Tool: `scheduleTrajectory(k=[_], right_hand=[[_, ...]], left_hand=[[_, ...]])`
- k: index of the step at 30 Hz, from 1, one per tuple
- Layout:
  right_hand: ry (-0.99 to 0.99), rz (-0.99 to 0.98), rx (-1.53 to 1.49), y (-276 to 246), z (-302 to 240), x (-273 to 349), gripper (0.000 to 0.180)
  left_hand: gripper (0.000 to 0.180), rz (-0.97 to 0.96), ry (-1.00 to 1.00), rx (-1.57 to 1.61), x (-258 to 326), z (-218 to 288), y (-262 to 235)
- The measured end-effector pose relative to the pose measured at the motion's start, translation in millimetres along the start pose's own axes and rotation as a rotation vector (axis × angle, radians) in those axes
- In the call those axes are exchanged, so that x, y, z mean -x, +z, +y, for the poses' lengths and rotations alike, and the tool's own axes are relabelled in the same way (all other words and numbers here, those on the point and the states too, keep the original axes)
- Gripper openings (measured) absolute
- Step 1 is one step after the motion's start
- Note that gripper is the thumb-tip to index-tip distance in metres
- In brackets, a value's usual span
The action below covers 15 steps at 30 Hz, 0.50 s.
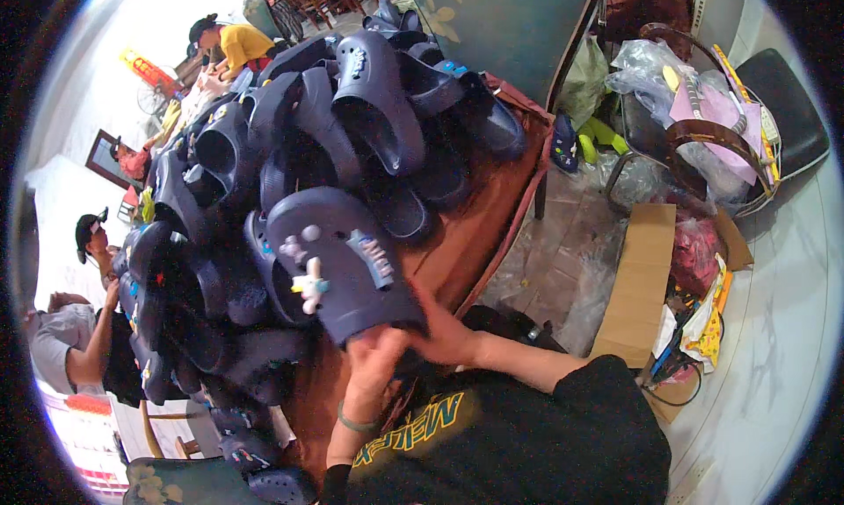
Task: Manually attaching decorative charms and labels to rubber clogs.
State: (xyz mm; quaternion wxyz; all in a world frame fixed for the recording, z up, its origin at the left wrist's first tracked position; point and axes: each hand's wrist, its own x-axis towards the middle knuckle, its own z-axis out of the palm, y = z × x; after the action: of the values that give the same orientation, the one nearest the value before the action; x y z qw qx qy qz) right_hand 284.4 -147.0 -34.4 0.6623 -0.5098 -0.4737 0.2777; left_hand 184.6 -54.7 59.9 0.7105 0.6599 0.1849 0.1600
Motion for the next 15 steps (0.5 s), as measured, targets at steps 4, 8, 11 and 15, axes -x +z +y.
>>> scheduleTrajectory(k=[4,8,11,15], right_hand=[[0.006,0.401,-0.047,-44.3,-3.8,2.3,0.072],[0.162,0.641,0.064,-127.9,-58.2,-33.6,0.06],[0.123,0.748,-0.16,-211.3,-73.5,-75.6,0.038],[0.232,0.591,-0.315,-265.5,-104.9,-169.3,0.034]], left_hand=[[0.073,-0.452,0.222,-0.236,-17.2,4.6,13.5],[0.058,-0.439,0.447,-0.357,-18.5,-20.8,-3.0],[0.048,-0.256,0.155,-0.261,-11.4,-51.0,-19.3],[0.043,-0.082,0.136,-0.343,-2.1,-74.0,-43.4]])
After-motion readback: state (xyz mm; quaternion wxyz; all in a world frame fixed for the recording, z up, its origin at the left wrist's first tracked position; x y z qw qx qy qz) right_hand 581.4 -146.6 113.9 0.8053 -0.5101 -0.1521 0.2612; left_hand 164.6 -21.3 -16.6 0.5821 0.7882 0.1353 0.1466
